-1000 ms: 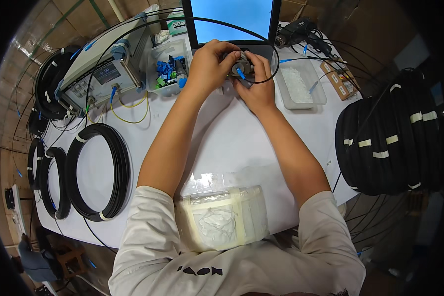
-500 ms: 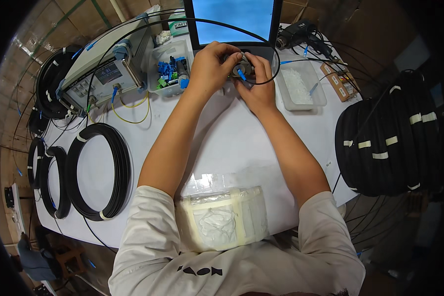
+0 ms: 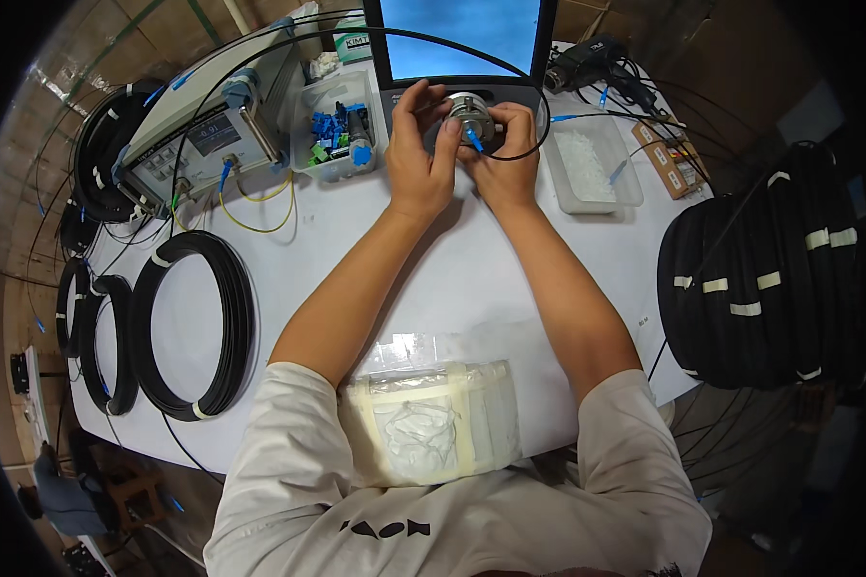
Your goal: Testing and inspecting optical fiber cables using an oscilloscope and a visual fault locator.
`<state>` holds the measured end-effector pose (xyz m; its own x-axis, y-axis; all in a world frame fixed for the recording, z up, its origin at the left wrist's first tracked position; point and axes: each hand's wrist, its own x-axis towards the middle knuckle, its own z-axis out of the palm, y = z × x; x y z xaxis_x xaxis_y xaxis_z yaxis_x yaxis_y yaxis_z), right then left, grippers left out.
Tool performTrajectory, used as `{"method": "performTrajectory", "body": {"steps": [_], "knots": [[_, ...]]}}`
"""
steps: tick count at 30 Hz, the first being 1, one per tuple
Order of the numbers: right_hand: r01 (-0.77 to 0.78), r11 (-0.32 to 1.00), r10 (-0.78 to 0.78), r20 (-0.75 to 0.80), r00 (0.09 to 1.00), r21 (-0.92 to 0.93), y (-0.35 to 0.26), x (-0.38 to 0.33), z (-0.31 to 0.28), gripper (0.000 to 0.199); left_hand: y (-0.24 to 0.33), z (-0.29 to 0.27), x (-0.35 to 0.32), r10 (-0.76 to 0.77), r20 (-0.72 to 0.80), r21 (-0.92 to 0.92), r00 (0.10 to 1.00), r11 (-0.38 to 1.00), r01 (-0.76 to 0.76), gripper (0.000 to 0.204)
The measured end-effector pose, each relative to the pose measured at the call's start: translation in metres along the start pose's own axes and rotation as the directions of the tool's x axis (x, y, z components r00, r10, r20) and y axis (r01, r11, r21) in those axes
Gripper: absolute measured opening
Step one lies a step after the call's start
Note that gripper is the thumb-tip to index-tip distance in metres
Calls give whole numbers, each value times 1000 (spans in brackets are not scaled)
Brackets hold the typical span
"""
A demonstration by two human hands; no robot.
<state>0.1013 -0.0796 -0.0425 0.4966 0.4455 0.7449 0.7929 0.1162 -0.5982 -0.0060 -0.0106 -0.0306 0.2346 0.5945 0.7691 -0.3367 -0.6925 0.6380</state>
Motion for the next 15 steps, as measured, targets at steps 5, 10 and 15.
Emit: {"method": "performTrajectory", "body": {"steps": [5,10,15], "knots": [[114,993,-110,133,985,-24,-7,4,-12,65,-6,-4,-11,-31,-39,164,999,986,37,53],[-25,1000,26,45,999,-16,-9,5,-5,58,-6,0,-11,2,45,65,999,998,-5,57],[37,997,-38,-18,999,-64,-9,1,-3,68,-4,4,-9,31,54,97,998,995,-36,57]]}}
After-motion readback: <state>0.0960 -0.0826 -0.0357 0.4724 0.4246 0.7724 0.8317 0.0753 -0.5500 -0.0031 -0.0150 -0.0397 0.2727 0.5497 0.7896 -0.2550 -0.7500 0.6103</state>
